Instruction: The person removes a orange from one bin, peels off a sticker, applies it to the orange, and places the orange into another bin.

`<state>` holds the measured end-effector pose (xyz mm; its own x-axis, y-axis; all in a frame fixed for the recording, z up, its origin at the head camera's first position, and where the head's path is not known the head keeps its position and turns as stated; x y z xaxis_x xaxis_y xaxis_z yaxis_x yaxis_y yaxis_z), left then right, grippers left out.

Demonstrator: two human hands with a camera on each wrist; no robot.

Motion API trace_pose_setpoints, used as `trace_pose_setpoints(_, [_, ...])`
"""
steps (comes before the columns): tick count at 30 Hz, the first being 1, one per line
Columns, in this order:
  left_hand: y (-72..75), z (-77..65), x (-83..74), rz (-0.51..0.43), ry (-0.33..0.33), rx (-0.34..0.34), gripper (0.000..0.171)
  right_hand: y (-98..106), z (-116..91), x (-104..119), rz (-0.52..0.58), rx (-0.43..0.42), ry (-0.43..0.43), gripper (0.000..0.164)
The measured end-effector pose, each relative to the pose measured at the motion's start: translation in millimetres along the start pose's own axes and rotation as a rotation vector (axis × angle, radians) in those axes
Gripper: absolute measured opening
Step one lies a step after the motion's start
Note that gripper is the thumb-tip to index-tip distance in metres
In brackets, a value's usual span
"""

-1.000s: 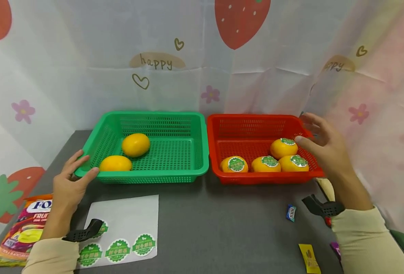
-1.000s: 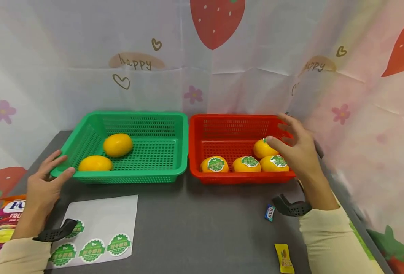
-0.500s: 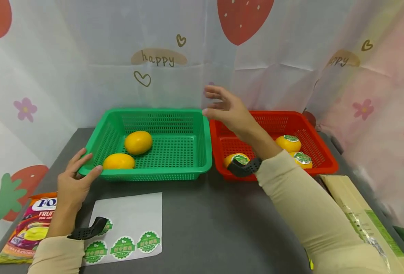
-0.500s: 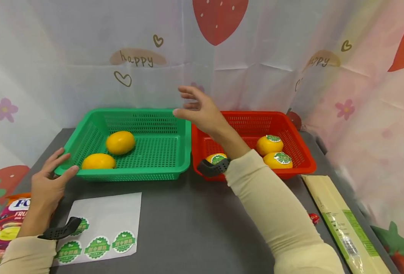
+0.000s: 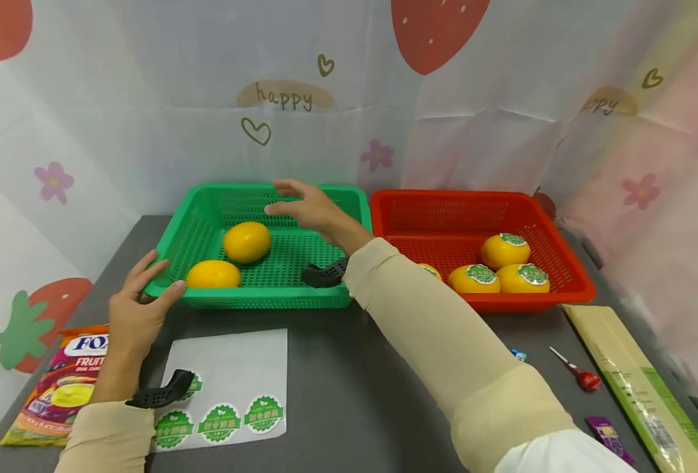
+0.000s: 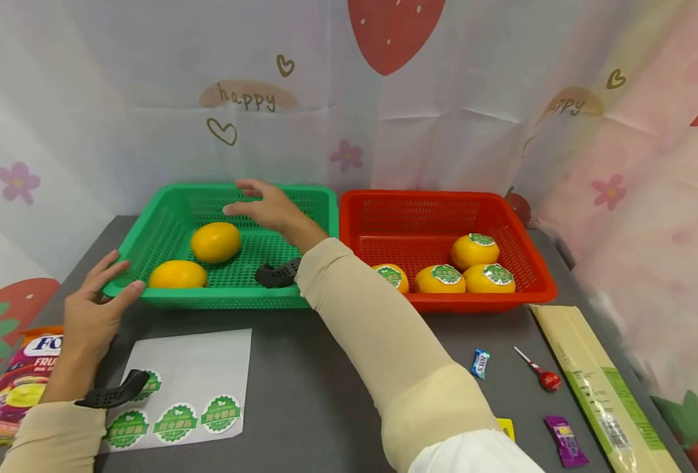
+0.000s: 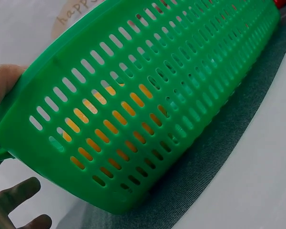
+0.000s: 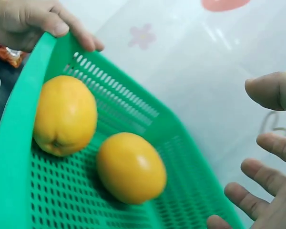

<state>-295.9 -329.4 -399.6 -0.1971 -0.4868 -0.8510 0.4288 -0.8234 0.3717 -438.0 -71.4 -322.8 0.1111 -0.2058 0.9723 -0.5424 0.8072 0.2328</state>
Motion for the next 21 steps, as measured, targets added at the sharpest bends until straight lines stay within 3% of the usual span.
trace_pose_setpoints(8, [-2.6, 2.6, 1.7, -0.042, -0.004, -0.018, 0.048, -30.6, 27.2, -19.7, -0.098, 0.038, -0.065, 0.068])
trace_pose_setpoints(15, [0.8, -0.4, 2.4, -0.027, -0.007, -0.011, 0.047, -58.8, 36.7, -38.1, -0.19, 0.147, -0.145, 0.074])
trace_pose_setpoints(18, [2.0, -3.2, -4.4, -0.022, -0.006, 0.0, 0.046, -69.5, 39.4, -45.8, -0.26, 0.213, -0.165, 0.078])
trace_pose_setpoints(21, [2.2, -5.5, -21.0, -0.031, -0.011, 0.01, 0.046, -69.2, 40.2, -45.1, -0.285, 0.221, -0.146, 0.075])
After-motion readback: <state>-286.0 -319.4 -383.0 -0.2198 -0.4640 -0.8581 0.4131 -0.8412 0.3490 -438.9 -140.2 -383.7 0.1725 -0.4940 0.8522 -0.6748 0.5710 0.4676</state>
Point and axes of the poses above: each hand's wrist, its own z-axis towards the middle knuckle, its own y-axis out of the back of the hand, x = y × z, the point moved 9 cm from there along z, towards the middle knuckle, and after that the axes turned 5 degrees about z, right-handed, at the moved point
